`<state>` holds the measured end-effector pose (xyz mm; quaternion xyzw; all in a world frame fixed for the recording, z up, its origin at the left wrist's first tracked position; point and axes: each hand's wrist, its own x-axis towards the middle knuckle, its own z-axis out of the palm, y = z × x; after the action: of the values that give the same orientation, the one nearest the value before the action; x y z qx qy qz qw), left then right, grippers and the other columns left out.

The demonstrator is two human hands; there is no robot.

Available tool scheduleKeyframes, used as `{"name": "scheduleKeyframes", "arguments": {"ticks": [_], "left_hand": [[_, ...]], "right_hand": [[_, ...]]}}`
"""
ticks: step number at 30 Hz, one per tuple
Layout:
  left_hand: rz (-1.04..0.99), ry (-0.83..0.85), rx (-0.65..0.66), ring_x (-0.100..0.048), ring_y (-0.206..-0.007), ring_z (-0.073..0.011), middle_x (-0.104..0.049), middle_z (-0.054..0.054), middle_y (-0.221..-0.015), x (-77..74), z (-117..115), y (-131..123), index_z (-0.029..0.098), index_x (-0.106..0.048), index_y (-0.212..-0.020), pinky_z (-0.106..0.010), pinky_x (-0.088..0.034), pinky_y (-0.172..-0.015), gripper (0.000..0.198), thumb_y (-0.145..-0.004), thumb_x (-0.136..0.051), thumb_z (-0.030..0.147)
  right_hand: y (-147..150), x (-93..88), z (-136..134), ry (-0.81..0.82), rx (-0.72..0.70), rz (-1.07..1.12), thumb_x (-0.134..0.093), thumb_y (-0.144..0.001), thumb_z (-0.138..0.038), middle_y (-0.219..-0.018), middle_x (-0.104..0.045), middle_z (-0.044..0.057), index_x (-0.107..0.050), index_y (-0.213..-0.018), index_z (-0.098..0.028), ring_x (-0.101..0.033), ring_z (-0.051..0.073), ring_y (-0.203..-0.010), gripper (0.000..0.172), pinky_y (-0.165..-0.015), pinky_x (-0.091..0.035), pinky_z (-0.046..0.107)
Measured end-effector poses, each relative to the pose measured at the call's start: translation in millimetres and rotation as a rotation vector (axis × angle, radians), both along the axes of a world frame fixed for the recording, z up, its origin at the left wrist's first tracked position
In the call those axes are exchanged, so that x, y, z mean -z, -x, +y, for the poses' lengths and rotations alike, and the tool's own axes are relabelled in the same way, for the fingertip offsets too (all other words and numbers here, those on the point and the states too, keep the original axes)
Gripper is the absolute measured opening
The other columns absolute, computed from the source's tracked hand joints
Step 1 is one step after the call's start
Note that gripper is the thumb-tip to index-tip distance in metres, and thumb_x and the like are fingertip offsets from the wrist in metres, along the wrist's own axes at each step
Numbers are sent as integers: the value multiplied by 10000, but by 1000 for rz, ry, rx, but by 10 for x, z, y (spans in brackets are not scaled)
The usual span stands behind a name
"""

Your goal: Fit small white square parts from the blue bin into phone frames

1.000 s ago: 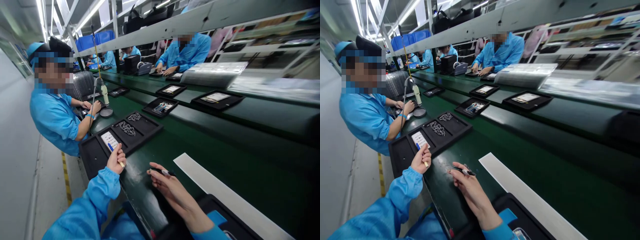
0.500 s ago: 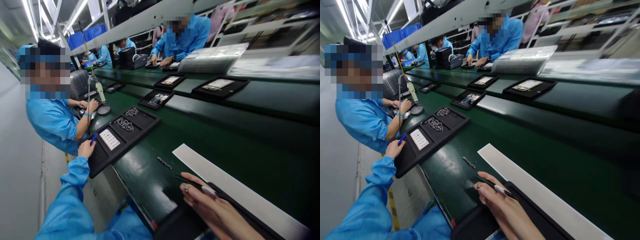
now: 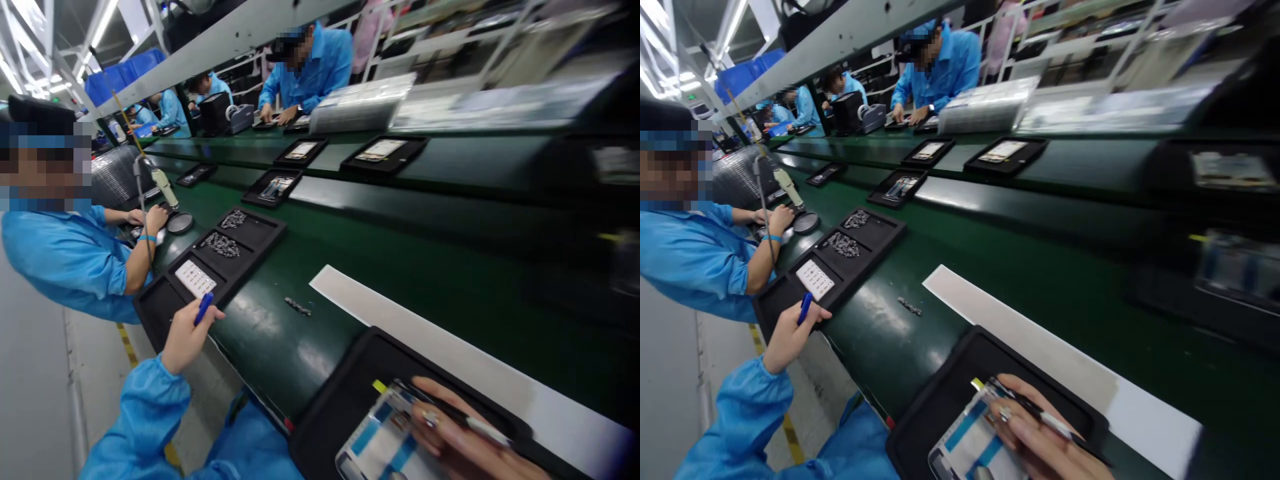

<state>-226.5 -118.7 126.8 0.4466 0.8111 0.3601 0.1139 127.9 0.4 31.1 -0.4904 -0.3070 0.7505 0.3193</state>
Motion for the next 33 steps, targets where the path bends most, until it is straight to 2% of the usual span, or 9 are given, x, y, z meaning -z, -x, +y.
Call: {"name": "scheduleKeyframes", "arguments": {"ticks": [3,6,9,13,16,19,22,27,33], "left_hand": [[-192,-217,230,-592,-658,-174,-650,-84,-699,47,244,-523,202,-754,-696,-275,-486,-638,643,-924,-384,676],[-408,-358,374,-510,-529,-137,-576,-67,-616,99,482,-889,183,-723,-637,-252,-425,-500,707,-923,-343,705],[-615,-313,533,-505,-504,-129,-563,-56,-643,96,735,-1134,179,-646,-606,-247,-425,-452,669,-930,-355,686],[-600,-180,718,-627,-729,-150,-618,-51,-812,-14,980,-1428,188,-585,-675,-254,-542,-710,402,-921,-572,506],[-603,-151,734,-686,-792,-157,-654,-37,-923,-47,1027,-1634,208,-572,-832,-270,-571,-766,236,-888,-650,423],[-588,-192,692,-720,-831,-177,-701,-32,-917,5,1008,-1784,224,-530,-910,-284,-594,-760,199,-870,-682,346],[-510,-234,669,-728,-852,-182,-725,-29,-883,70,982,-1869,233,-508,-919,-277,-597,-751,208,-851,-700,277],[-438,-198,683,-722,-880,-192,-729,-34,-890,124,977,-1926,237,-510,-903,-304,-589,-792,201,-847,-703,250],[-494,-146,689,-725,-858,-202,-730,-41,-873,160,1010,-1934,229,-527,-887,-303,-594,-761,208,-828,-724,260]], "right_hand": [[13,-373,-136,110,71,8,-979,-451,-418,-874,-745,84,-661,-1085,-218,-702,277,-850,737,-755,-600,320],[37,-567,-213,52,100,110,-977,-483,-411,-850,-740,63,-662,-1064,-207,-690,250,-861,692,-781,-561,307],[-7,-554,-230,-62,153,204,-952,-558,-404,-805,-721,18,-651,-1068,-227,-665,194,-801,618,-740,-516,269],[-99,-469,-234,-188,249,250,-913,-643,-381,-780,-695,-8,-633,-1066,-232,-633,167,-764,528,-748,-484,270],[-124,-439,-234,-246,302,269,-892,-670,-380,-796,-695,-1,-611,-1067,-227,-641,182,-788,510,-791,-483,306],[-123,-417,-229,-287,313,268,-872,-695,-388,-816,-699,-5,-593,-1078,-234,-646,186,-819,498,-832,-472,324],[-124,-396,-227,-334,307,222,-841,-728,-399,-846,-705,-2,-584,-1087,-240,-644,188,-822,470,-826,-463,327],[-137,-408,-233,-353,266,159,-792,-775,-387,-883,-709,-4,-576,-1090,-253,-644,192,-817,405,-805,-464,332],[-144,-453,-232,-363,236,139,-779,-797,-433,-872,-701,-3,-580,-1094,-251,-646,204,-842,401,-822,-475,343]]}}
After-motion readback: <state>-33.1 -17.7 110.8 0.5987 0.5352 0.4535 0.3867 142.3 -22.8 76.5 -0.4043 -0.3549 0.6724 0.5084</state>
